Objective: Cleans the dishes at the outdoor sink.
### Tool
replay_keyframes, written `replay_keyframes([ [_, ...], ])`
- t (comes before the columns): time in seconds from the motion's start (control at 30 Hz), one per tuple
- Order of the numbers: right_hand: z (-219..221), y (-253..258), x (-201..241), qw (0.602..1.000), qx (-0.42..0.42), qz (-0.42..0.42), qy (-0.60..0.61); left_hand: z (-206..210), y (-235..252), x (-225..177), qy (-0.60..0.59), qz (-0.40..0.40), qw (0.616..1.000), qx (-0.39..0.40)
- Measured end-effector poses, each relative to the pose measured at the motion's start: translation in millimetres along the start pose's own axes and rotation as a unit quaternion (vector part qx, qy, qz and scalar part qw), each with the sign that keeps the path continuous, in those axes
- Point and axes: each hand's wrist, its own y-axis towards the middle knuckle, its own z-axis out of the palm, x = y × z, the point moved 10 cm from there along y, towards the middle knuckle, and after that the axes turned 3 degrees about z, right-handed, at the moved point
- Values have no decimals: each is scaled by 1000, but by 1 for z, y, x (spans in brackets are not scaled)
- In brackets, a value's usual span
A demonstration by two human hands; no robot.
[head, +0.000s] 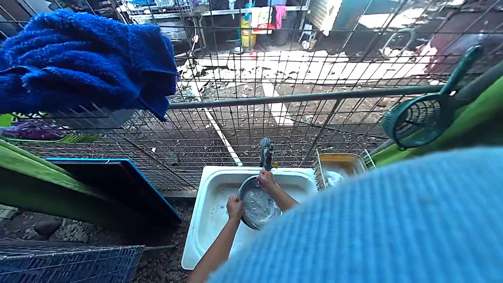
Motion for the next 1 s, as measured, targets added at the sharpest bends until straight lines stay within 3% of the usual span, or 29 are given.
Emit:
replay_keyframes([
  [0.07,28,-9,-12,997,54,-20,-58,2,5,6,34,-82,996,5],
  [0.13,52,-23,-25,993,97,-46,-56,1,5,-2,3,-91,996,10],
  [0.27,80,-71,-55,955,210,-169,-120,-1,-7,0,-261,-171,945,-95],
  [0.37,65,-93,-99,876,281,-199,-338,-6,-11,11,-326,-203,917,-111],
  [0.47,5,-69,-99,789,204,-174,-553,-4,-18,9,-345,-199,914,-80],
  [0.53,-10,-43,-83,799,118,-207,-552,13,-28,4,-352,-215,909,-64],
  [0.63,27,-34,-63,853,83,-235,-458,41,-32,-12,-372,-228,898,-51],
  [0.7,58,-50,-58,897,105,-274,-331,41,-19,-14,-372,-210,903,-54],
  [0.73,67,-62,-61,900,164,-280,-291,34,-11,-11,-367,-203,906,-59],
  [0.8,62,-85,-75,839,297,-263,-372,13,0,0,-364,-190,909,-67],
  [0.87,22,-67,-91,773,270,-245,-519,5,0,4,-361,-187,912,-58],
  [0.93,-15,-35,-94,775,178,-237,-559,21,-12,1,-354,-205,911,-44],
  [1.0,-16,-23,-85,812,129,-223,-523,45,-25,0,-362,-235,902,-29],
])
